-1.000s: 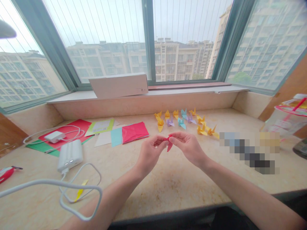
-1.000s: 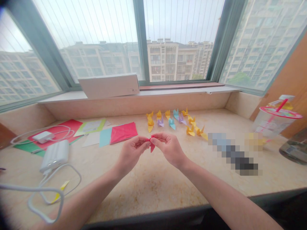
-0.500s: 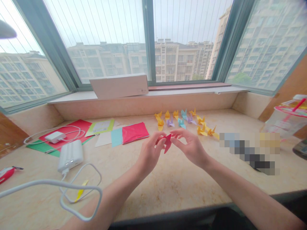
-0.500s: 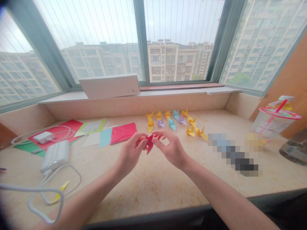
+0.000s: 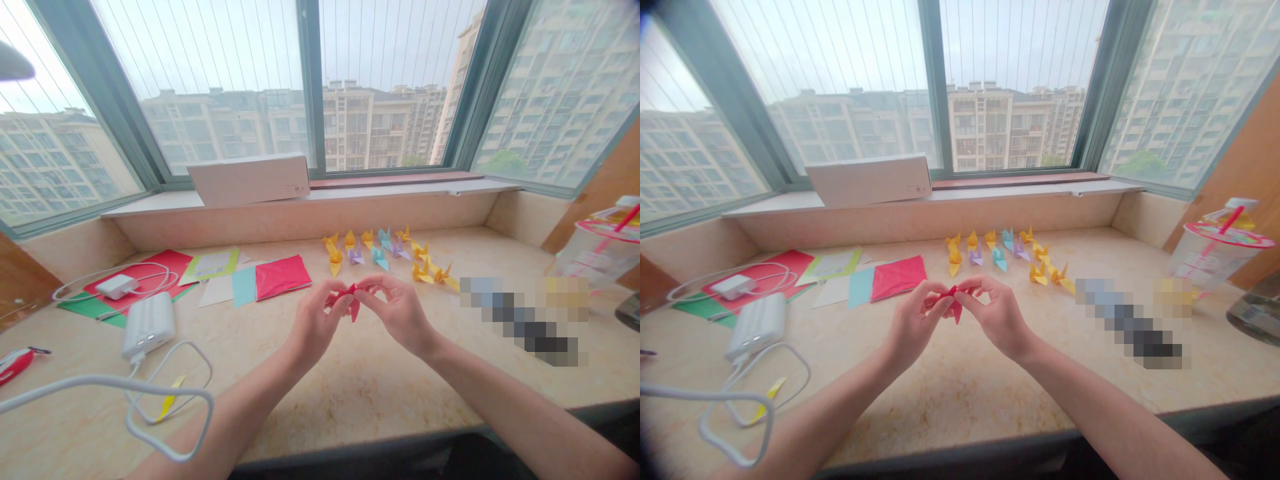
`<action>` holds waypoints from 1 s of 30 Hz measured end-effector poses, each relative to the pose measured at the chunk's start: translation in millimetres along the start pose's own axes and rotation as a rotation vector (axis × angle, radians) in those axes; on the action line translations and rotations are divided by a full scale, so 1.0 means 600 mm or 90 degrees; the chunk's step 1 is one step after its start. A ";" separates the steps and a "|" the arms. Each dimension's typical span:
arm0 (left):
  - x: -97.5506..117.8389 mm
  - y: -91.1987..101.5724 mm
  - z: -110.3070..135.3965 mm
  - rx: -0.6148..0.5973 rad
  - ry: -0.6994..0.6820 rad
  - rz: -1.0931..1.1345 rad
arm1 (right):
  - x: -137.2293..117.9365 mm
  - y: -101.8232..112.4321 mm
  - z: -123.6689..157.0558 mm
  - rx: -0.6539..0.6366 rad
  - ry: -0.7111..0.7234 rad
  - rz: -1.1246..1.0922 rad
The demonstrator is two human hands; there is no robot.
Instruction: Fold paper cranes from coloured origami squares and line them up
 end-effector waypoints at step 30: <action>0.009 0.008 0.001 -0.005 -0.073 -0.097 | -0.007 -0.014 0.005 -0.069 -0.011 0.000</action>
Point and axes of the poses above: each hand's wrist, its own z-axis away from the middle knuckle, its own y-axis out of the back of the hand, x = y × z, the point moved 5 cm from there along -z, towards the middle knuckle, and after that the axes turned 1 degree about -x, right-handed, at the moved point
